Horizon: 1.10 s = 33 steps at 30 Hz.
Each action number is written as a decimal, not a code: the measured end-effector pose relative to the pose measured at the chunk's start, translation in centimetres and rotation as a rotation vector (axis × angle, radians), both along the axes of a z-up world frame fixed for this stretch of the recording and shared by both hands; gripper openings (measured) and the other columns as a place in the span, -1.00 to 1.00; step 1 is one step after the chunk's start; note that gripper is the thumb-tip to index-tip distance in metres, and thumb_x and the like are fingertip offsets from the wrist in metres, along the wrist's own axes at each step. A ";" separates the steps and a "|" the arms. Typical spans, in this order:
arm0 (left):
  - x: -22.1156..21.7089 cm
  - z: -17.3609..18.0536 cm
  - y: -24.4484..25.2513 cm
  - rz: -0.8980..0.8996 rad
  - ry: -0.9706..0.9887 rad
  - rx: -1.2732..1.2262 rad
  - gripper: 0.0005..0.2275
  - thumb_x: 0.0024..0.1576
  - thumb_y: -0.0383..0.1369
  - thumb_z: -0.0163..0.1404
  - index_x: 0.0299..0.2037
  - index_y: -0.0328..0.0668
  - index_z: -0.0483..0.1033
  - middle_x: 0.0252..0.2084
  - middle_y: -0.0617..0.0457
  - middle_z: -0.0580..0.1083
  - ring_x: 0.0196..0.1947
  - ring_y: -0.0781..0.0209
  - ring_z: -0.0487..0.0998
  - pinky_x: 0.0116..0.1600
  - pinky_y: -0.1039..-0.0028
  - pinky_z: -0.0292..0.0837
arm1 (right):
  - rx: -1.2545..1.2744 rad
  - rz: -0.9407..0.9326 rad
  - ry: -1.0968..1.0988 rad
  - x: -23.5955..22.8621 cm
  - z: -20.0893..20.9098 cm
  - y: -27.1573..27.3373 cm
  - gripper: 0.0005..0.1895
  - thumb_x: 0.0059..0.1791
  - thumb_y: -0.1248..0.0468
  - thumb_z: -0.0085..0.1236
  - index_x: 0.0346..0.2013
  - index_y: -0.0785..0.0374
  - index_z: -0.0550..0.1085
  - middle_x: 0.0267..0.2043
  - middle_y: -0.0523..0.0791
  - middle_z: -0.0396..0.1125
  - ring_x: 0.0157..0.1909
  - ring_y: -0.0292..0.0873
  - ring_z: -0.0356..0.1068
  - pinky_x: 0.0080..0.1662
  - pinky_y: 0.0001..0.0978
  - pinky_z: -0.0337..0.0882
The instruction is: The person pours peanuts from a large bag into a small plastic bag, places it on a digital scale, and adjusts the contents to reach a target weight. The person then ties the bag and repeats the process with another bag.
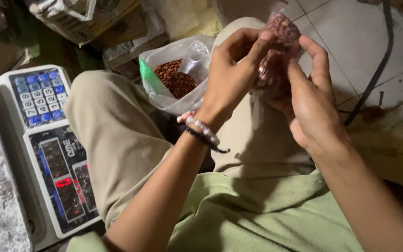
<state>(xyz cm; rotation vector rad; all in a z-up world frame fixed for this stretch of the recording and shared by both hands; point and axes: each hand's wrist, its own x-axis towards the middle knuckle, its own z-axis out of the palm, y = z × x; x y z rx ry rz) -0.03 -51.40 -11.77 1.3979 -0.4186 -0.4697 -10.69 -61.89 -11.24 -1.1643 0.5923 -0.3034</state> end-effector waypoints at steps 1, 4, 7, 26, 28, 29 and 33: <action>0.5 -0.5 -0.8 -0.014 -0.022 0.002 -0.73 0.26 -0.20 0.05 -0.13 -0.31 0.60 -0.36 0.15 0.53 -0.39 0.45 0.45 -0.37 0.61 0.40 | 0.035 -0.023 0.015 0.1 -0.2 -0.5 -0.56 0.19 0.14 -0.14 0.37 -0.05 0.11 0.16 -0.21 0.37 0.08 -0.34 0.44 -0.02 -0.34 0.58; 2.2 -2.2 -3.1 -0.081 -0.066 -0.036 -0.71 0.28 -0.18 0.03 -0.12 -0.30 0.61 -0.37 0.17 0.51 -0.36 0.45 0.43 -0.28 0.60 0.39 | 0.077 -0.066 -0.006 0.6 -1.1 -1.7 -0.62 0.21 0.11 -0.20 0.34 -0.05 0.20 0.18 -0.17 0.33 0.05 -0.27 0.40 -0.01 -0.26 0.53; 3.6 -3.8 -5.1 -0.141 -0.084 -0.047 -0.68 0.30 -0.16 0.02 -0.13 -0.33 0.63 -0.35 0.16 0.52 -0.30 0.44 0.44 -0.18 0.58 0.39 | 0.104 -0.076 -0.094 0.9 -2.2 -2.8 -0.65 0.24 0.08 -0.26 0.31 0.00 0.25 0.29 -0.16 0.25 0.20 -0.21 0.36 0.11 -0.16 0.53; 4.0 -7.7 -8.1 -0.156 0.201 -0.114 -0.68 0.32 -0.23 -0.07 0.08 -0.34 0.56 -0.03 -0.04 0.59 -0.02 0.28 0.52 0.10 0.48 0.44 | 0.313 -0.231 -0.195 3.6 -6.0 -4.1 -0.47 0.17 -0.05 -0.23 0.34 0.14 0.27 0.12 0.00 0.38 0.15 -0.15 0.41 0.29 -0.22 0.48; 3.9 -8.0 -8.1 -0.157 0.200 -0.143 -0.68 0.33 -0.24 -0.08 0.09 -0.35 0.56 0.00 -0.08 0.58 0.03 0.24 0.52 0.14 0.46 0.43 | 0.300 -0.214 -0.219 3.4 -5.8 -3.9 -0.46 0.18 -0.05 -0.21 0.36 0.18 0.27 0.11 0.00 0.35 0.14 -0.14 0.39 0.30 -0.19 0.49; 3.9 -8.2 -8.1 -0.156 0.200 -0.157 -0.68 0.34 -0.24 -0.08 0.09 -0.35 0.56 0.01 -0.10 0.58 0.05 0.22 0.52 0.17 0.44 0.43 | 0.293 -0.205 -0.231 3.4 -5.7 -3.8 -0.45 0.19 -0.04 -0.20 0.37 0.20 0.27 0.10 0.01 0.33 0.13 -0.13 0.38 0.31 -0.17 0.49; 3.6 -8.3 -7.5 -0.160 0.210 -0.184 -0.68 0.35 -0.24 -0.08 0.09 -0.37 0.56 0.01 -0.08 0.57 0.00 0.19 0.52 0.14 0.42 0.44 | 0.280 -0.180 -0.223 3.2 -5.0 -3.5 -0.47 0.18 -0.03 -0.24 0.36 0.18 0.26 0.15 0.01 0.35 0.19 -0.12 0.41 0.32 -0.18 0.48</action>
